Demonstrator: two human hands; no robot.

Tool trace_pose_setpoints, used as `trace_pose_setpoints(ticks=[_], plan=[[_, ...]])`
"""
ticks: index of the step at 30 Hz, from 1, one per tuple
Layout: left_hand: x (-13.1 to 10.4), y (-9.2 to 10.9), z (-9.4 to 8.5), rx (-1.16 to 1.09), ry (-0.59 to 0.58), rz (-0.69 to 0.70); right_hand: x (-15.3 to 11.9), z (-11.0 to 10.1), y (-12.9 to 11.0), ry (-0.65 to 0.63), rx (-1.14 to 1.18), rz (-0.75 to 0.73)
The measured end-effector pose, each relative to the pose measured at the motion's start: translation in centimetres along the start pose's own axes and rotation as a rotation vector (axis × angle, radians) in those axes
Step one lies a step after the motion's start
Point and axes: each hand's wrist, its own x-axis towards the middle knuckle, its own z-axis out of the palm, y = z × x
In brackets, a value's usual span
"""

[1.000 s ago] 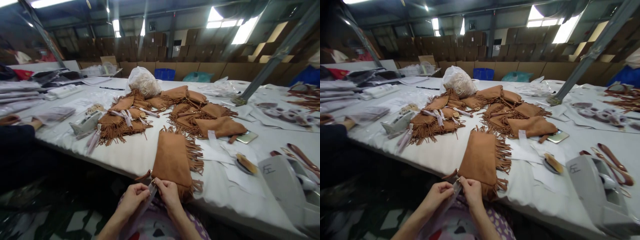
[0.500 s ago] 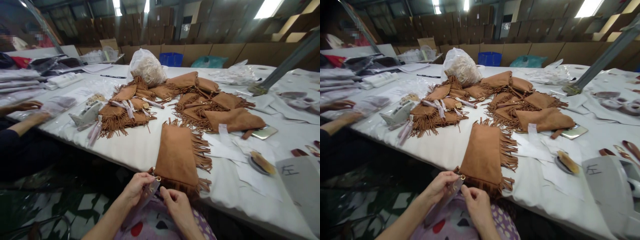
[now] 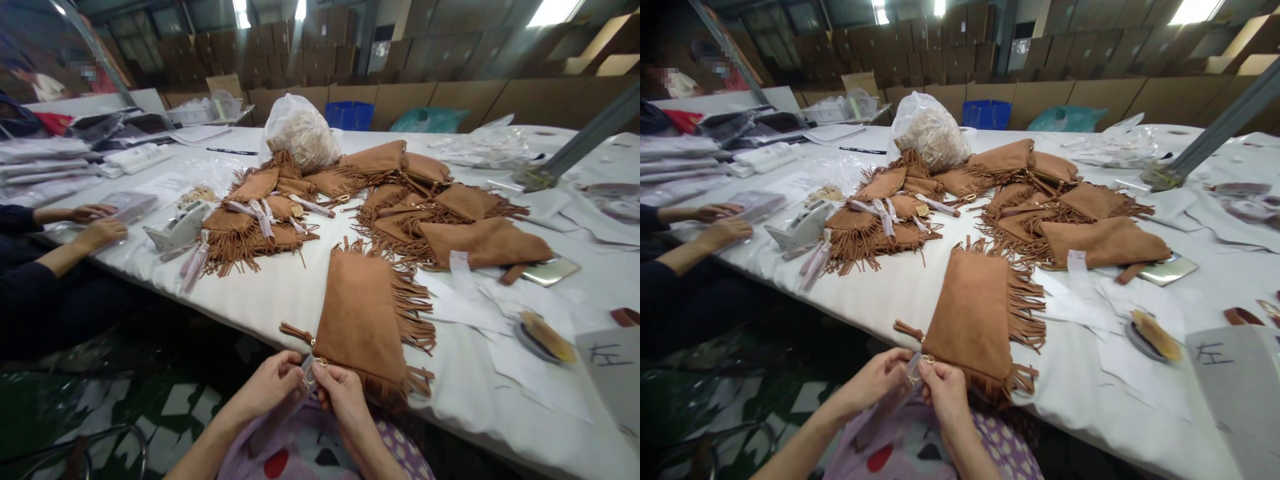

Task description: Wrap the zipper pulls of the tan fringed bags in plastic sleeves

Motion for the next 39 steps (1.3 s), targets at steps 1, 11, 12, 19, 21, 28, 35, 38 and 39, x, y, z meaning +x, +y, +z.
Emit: trace_pose_setpoints(ticks=[1,11,12,19,21,28,35,38,39], plan=[[-0.3,-0.4,0.3,-0.038,-0.056,-0.028,0.1,0.1,-0.1,-0.008,0.003,-0.004],[-0.4,-1.4,2.2,-0.184,0.141,-0.127,-0.1,0.4,-1.4,-0.051,-0.151,-0.028],[-0.4,-1.4,2.2,-0.175,0.139,-0.112,0.0,0.4,-1.4,-0.058,-0.165,-0.04],[-0.5,-2.2,2.2,-0.127,0.197,-0.077,0.5,0.5,-0.3,-0.085,-0.114,0.004],[-0.4,-2.4,2.1,-0.072,0.208,-0.044,0.5,0.3,-0.2,-0.116,-0.145,0.012],[-0.9,-2.1,1.8,-0.077,0.109,-0.027,0.3,0.5,-0.4,-0.104,-0.061,-0.015],[-1.4,-2.1,2.2,-0.128,0.276,-0.077,0.4,0.4,-0.4,-0.087,-0.101,0.033],[-1.8,-1.6,2.9,-0.024,0.393,-0.003,0.8,0.4,-0.2,-0.069,-0.117,0.055],[-1.9,-1.5,3.1,0.02,0.434,0.046,1.0,0.4,-0.1,-0.061,-0.104,0.063]])
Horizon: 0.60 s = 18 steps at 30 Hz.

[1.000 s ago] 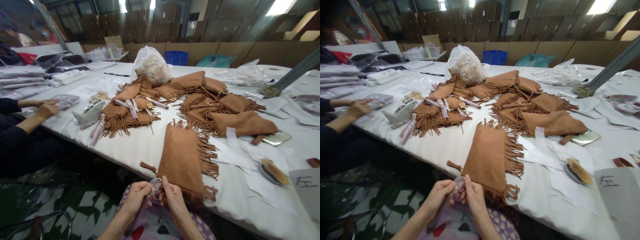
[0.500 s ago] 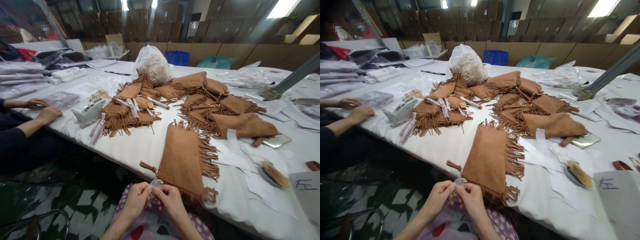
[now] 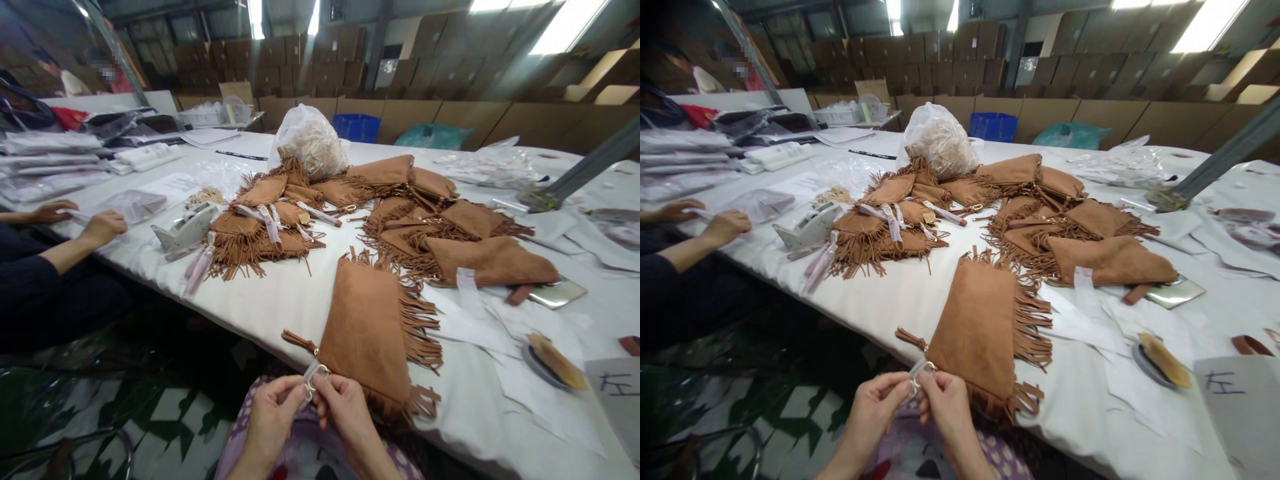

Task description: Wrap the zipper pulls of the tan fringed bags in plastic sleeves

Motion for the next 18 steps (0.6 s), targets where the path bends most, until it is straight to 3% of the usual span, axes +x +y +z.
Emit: trace_pose_setpoints(ticks=[3,8,15,18], plan=[[-0.7,-0.3,0.1,0.133,0.056,0.213,0.4,0.2,0.2,0.017,0.073,0.043],[-0.8,-1.2,-0.8,0.396,-0.165,0.502,0.3,0.4,-0.2,0.024,0.191,0.142],[-0.9,-0.2,-1.2,0.509,-0.215,0.523,-0.6,0.4,-1.0,-0.018,-0.054,-0.005],[-1.3,0.0,-1.0,0.379,-0.207,0.401,-1.0,0.4,-1.3,-0.03,-0.034,-0.056]])
